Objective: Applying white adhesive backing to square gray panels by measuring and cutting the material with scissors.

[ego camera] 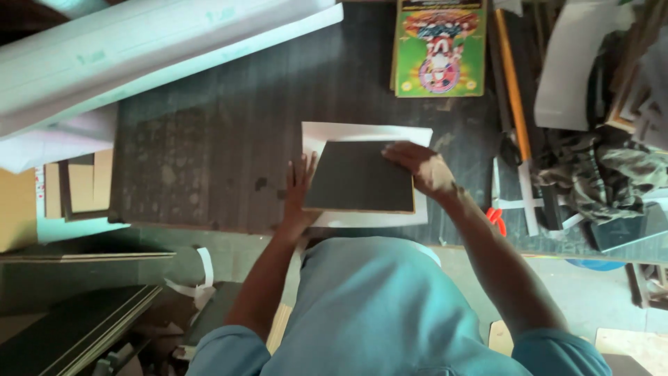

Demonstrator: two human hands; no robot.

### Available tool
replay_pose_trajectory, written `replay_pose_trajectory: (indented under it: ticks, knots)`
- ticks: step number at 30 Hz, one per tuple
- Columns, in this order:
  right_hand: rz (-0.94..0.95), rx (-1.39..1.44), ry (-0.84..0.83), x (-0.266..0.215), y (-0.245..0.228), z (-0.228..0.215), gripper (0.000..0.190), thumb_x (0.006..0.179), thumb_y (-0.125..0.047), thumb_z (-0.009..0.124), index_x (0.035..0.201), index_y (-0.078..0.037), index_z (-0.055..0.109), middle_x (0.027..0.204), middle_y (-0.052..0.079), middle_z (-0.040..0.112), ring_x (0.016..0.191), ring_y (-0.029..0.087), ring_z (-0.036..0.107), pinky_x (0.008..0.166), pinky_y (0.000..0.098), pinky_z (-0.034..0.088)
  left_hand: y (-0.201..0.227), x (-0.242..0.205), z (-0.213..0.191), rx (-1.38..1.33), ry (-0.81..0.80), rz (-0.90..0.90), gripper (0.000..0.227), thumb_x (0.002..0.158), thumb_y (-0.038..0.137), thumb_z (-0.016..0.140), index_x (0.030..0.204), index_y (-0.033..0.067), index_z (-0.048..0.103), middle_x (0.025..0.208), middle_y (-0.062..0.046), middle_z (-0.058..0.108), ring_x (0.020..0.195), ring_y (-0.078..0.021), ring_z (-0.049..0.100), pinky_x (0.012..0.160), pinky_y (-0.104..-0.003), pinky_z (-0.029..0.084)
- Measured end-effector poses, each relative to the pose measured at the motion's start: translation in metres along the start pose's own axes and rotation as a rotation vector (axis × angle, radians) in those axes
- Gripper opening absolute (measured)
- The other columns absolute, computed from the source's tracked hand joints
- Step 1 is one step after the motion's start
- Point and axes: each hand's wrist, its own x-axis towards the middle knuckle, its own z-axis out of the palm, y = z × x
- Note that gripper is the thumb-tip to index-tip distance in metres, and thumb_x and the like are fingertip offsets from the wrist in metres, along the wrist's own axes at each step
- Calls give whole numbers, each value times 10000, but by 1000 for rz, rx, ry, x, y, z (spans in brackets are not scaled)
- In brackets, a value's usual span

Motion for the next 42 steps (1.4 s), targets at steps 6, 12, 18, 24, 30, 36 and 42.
replay_pose_trajectory:
  ticks: [6,12,18,24,30,36,42]
  knots:
    - [-176,-208,13,16,-5,52,522,842,-113,711,1358,-169,662,1453,115,591,1415,324,503,1245,477,361,-6,-42,-41,61,-255,-91,688,941,284,579,1581,126,380,1682,-139,218,1555,-296,150,1249,-484,130]
    - [-135,-542,-61,-5,-21,87,697,804,26,640,1437,-264,614,1540,134,520,1449,314,465,1207,454,403,-44,-73,-20,-231,-201,-260,556,1038,185,591,1552,20,457,1661,-113,342,1543,-296,311,1265,-451,277]
    - [273,-420,188,-40,-18,134,523,954,5,620,1447,-167,589,1210,150,619,1112,318,629,912,440,564,-62,-75,-21,-363,-173,-173,531,1043,235,606,1533,84,471,1630,-75,406,1507,-283,377,1224,-468,330]
    - [551,-123,238,-52,-46,147,598,889,-132,765,1455,-127,572,927,103,638,828,276,663,718,409,571,-72,-71,-21,-336,-221,-114,599,1004,272,636,1539,93,433,1623,-89,388,1490,-308,357,1207,-492,301]
    - [647,41,60,-43,-54,139,739,870,-171,772,1554,-174,492,896,74,721,785,218,709,722,377,585,-92,-79,-14,-586,-140,-5,753,992,124,654,1631,74,260,1680,-119,319,1555,-323,317,1275,-491,278]
    - [617,55,-44,-46,-50,138,807,862,-177,777,1586,-144,422,907,80,763,816,231,735,740,380,584,-92,-76,-24,-713,-187,-6,797,948,8,643,1633,63,239,1676,-167,315,1561,-347,293,1288,-491,253]
    - [587,64,-82,-45,-51,138,855,855,-157,784,1603,-102,375,888,92,762,807,250,734,735,389,578,-78,-83,-11,-598,-119,-76,671,998,28,576,1613,67,311,1661,-148,344,1568,-359,283,1307,-493,232]
